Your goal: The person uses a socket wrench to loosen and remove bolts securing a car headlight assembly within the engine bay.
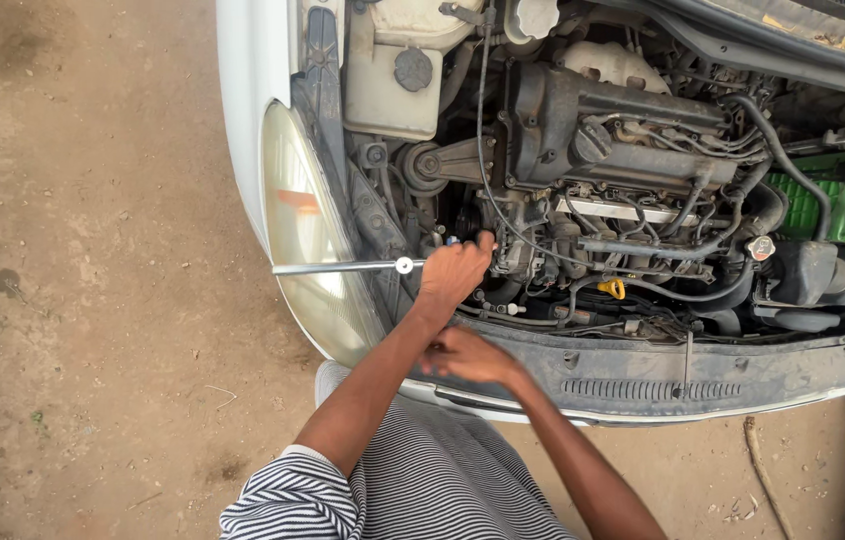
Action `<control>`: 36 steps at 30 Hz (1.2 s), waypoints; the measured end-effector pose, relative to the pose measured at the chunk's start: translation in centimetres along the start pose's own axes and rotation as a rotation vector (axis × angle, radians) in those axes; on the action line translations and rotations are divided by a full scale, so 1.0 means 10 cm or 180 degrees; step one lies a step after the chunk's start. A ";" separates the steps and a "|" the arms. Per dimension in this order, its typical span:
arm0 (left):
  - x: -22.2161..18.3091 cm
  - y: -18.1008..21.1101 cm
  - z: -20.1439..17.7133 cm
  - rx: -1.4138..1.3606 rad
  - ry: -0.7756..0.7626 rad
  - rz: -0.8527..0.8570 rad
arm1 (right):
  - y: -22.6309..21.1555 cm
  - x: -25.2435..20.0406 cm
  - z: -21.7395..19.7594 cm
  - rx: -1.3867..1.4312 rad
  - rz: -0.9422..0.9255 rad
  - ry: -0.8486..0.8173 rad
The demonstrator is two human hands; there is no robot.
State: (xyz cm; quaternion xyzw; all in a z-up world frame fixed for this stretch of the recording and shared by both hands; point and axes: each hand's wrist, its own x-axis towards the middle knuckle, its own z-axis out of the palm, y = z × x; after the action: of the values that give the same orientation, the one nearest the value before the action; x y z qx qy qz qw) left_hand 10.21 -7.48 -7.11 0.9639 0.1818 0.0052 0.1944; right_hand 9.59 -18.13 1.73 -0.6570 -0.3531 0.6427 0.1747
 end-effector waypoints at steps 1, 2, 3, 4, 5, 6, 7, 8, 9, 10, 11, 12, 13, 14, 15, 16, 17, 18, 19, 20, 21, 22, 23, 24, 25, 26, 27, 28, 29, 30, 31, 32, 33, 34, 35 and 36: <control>-0.01 0.00 0.09 0.0042 0.0056 0.0010 | -0.13 -0.10 -0.29 -0.0596 -0.0050 -0.0227; -0.04 -0.01 0.17 0.0089 0.0112 0.0049 | -0.31 -0.19 -0.52 -0.1178 0.0087 -0.0255; -0.06 -0.03 0.22 0.0101 -0.0092 0.0076 | -0.52 -0.28 -0.72 -0.1760 0.0224 -0.0282; -0.03 -0.04 0.26 0.0104 -0.0274 0.0122 | -0.74 -0.33 -0.86 -0.2122 0.0438 -0.0101; -0.01 -0.04 0.28 0.0109 -0.0457 0.0168 | -0.95 -0.35 -0.96 -0.2479 0.0653 0.0084; -0.05 -0.03 0.28 0.0216 0.0407 0.0195 | -1.14 -0.31 -1.01 -0.2367 -0.0068 0.0699; -0.14 -0.01 0.29 0.0319 0.1272 0.0224 | -1.30 -0.24 -1.03 -0.2224 -0.0793 0.1302; -0.25 -0.02 0.30 0.0433 0.2131 0.0251 | -1.45 -0.06 -0.97 -0.2417 -0.1073 0.1356; -0.34 -0.06 0.32 0.0344 0.1471 0.0446 | -1.58 0.18 -0.87 -0.2609 -0.1353 0.1410; -0.42 -0.11 0.35 0.0255 0.0811 0.0643 | -1.69 0.43 -0.75 -0.2789 -0.1310 0.0933; -0.46 -0.13 0.39 0.0166 0.0147 0.0832 | -1.78 0.69 -0.61 -0.2934 -0.2165 0.1077; -0.47 -0.12 0.43 -0.0672 -0.0201 0.0416 | -1.83 0.92 -0.49 -0.3049 -0.3021 0.1219; -0.47 -0.11 0.47 -0.1505 -0.0554 -0.0007 | -1.85 1.15 -0.46 -0.3350 -0.3384 0.0947; -0.49 -0.10 0.49 -0.2335 -0.0925 -0.0441 | -1.82 1.33 -0.49 -0.3635 -0.3734 0.0662; -0.50 -0.12 0.50 -0.1421 -0.0412 0.0199 | -1.74 1.45 -0.59 -0.3741 -0.3810 0.0693; -0.52 -0.16 0.49 -0.0506 0.0099 0.0829 | -1.65 1.53 -0.72 -0.3849 -0.3877 0.0719; -0.54 -0.21 0.45 0.0420 0.0609 0.1446 | -1.57 1.59 -0.82 -0.3958 -0.3943 0.0745; -0.60 -0.23 0.38 0.0418 -0.0006 0.1435 | -1.49 1.60 -0.92 -0.3983 -0.3864 0.0896; -0.71 -0.27 0.30 0.0414 -0.0621 0.1422 | -1.41 1.57 -1.02 -0.4006 -0.3784 0.1047; -0.84 -0.33 0.19 0.0403 -0.1240 0.1381 | -1.34 1.52 -1.09 -0.4019 -0.3725 0.1180; -0.97 -0.41 0.09 0.0383 -0.1072 0.1404 | -1.26 1.45 -1.17 -0.4040 -0.3582 0.1408; -1.10 -0.51 -0.02 0.0372 -0.0907 0.1437 | -1.19 1.36 -1.26 -0.4055 -0.3433 0.1649; -1.21 -0.62 -0.13 0.0362 -0.0742 0.1469 | -1.11 1.28 -1.32 -0.4044 -0.3165 0.1690; -1.31 -0.74 -0.24 0.0425 -0.0302 0.1308 | -1.02 1.19 -1.36 -0.4031 -0.2890 0.1752; -1.40 -0.86 -0.35 0.0485 0.0138 0.1146 | -0.93 1.14 -1.38 -0.4012 -0.2615 0.1811; -1.48 -0.92 -0.45 0.0521 0.0551 0.0994 | -0.82 1.10 -1.35 -0.3936 -0.2264 0.1967; -1.49 -0.98 -0.55 0.0143 0.0958 0.0825 | -0.70 1.08 -1.30 -0.3853 -0.1911 0.2114; -1.48 -1.03 -0.66 -0.0242 0.1364 0.0633 | -0.57 1.06 -1.23 -0.3772 -0.1559 0.2238; -1.48 -1.07 -0.78 -0.0352 0.1451 0.0135 | -0.42 1.00 -1.13 -0.3445 -0.1089 0.2383; -1.40 -1.14 -0.92 -0.0440 0.1563 -0.0347 | -0.28 0.96 -1.03 -0.3123 -0.0640 0.2548; -1.27 -1.17 -1.05 -0.0478 0.1581 -0.0676 | -0.13 0.91 -0.85 -0.2717 -0.0384 0.2705; -1.08 -1.19 -1.14 -0.0534 0.1600 -0.0990 | 0.05 0.84 -0.67 -0.2312 -0.0114 0.2860; -0.84 -1.21 -1.22 -0.0585 0.1647 -0.0906 | 0.23 0.83 -0.47 -0.1947 0.0019 0.2937; -0.63 -1.20 -1.25 -0.0651 0.1673 -0.0852 | 0.41 0.82 -0.20 -0.1587 0.0163 0.2972; -0.39 -1.18 -1.26 -0.0840 0.1644 -0.0792 | 0.57 0.88 0.03 -0.0826 0.0036 0.2761; -0.18 -1.14 -1.26 -0.1013 0.1603 -0.0720 | 0.70 0.98 0.27 -0.0051 -0.0097 0.2534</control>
State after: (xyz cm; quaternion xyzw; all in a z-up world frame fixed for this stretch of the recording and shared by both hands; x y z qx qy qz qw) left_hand 3.49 6.39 0.31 0.8634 0.3272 0.2504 0.2910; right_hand 7.89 -16.81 -10.40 -0.8509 -0.2724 0.3323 0.3023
